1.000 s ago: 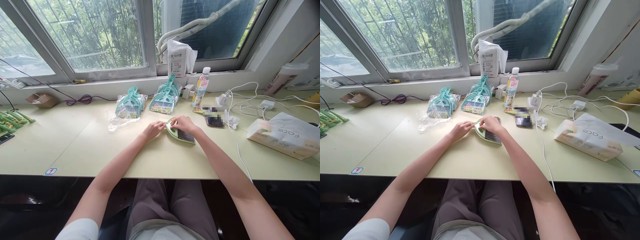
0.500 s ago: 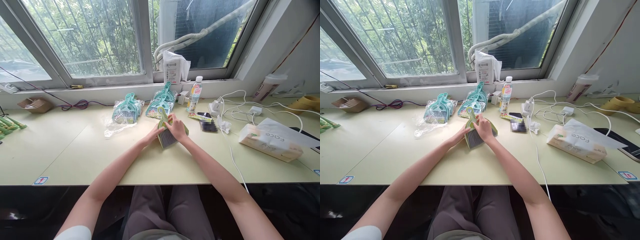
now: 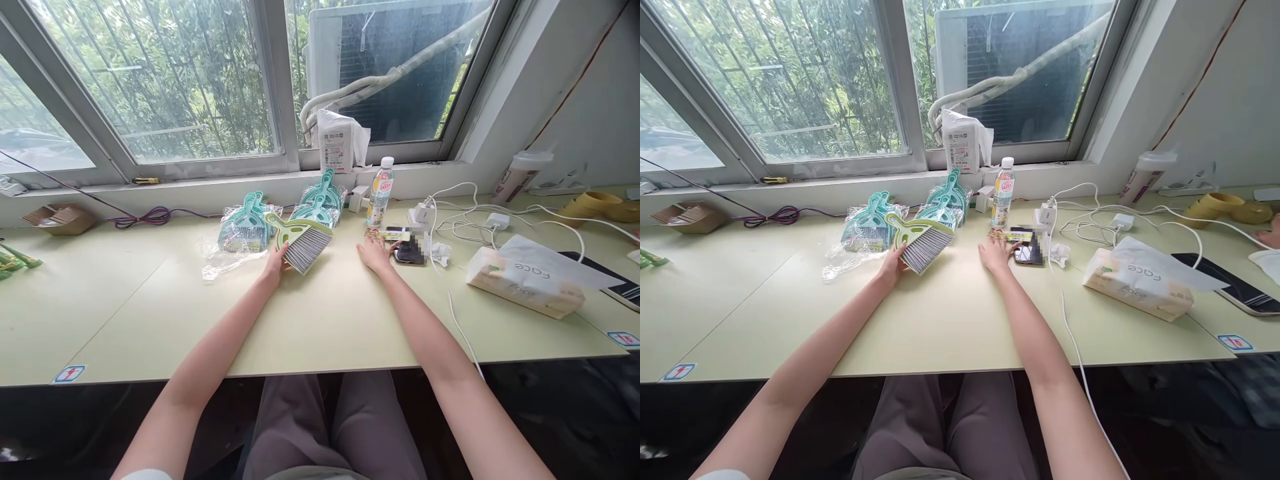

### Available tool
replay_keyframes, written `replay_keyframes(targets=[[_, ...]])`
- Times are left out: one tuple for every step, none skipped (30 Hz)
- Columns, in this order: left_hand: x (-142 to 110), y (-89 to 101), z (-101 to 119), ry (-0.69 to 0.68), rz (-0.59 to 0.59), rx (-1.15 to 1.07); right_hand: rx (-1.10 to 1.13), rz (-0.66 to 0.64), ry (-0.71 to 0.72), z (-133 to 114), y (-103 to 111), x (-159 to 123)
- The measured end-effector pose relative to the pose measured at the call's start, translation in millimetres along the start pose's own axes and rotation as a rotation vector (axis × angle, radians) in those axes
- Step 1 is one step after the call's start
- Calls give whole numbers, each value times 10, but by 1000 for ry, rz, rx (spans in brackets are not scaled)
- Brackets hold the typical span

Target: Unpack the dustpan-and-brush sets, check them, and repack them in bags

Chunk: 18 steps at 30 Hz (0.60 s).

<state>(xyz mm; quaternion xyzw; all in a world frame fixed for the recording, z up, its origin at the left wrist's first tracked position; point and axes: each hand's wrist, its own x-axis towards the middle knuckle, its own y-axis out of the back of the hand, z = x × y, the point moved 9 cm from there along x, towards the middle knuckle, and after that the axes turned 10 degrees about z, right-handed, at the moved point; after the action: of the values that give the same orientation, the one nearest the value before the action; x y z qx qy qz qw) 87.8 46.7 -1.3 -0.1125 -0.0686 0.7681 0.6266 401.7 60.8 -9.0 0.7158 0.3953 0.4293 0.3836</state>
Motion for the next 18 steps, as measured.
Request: replay_keyframes(targets=[[17,26,-13,24,22,-44,29,18,43,-55,20,-6],[31,49,-24,46,37,-86,58,39,100,-129,55,-23],[44,71,-28,56,48,-123,92,57,166,-219,94,-55],[56,93,-25,57,57,-151,131,63,236,-319,129,-100],[67,114,-18,51,63,-172,172,56,300,-421,155,-157],[78,135,-10,43,67,-187,207,46,347,-512,175,-217],[88,156,-4,37,74,-197,229,51,367,-583,197,-271],[97,173,-1,33,79,-201,230,66,359,-628,217,-314],[105,187,1,30,82,-202,215,78,327,-649,222,-346],[111,197,2,28,85,-202,190,72,281,-651,204,-373],[117,206,3,26,87,-200,165,47,235,-645,166,-397],[122,213,5,24,89,-197,146,7,200,-641,116,-422],[127,218,6,22,90,-194,136,-36,187,-645,67,-447],[131,223,5,22,92,-192,134,-67,194,-660,33,-467],[136,229,4,23,94,-191,133,-74,213,-678,26,-480],[139,234,3,24,95,-191,131,-58,238,-695,43,-482],[141,237,3,26,96,-191,128,-32,255,-703,74,-477],[141,238,3,27,95,-192,130,-10,256,-697,107,-463]])
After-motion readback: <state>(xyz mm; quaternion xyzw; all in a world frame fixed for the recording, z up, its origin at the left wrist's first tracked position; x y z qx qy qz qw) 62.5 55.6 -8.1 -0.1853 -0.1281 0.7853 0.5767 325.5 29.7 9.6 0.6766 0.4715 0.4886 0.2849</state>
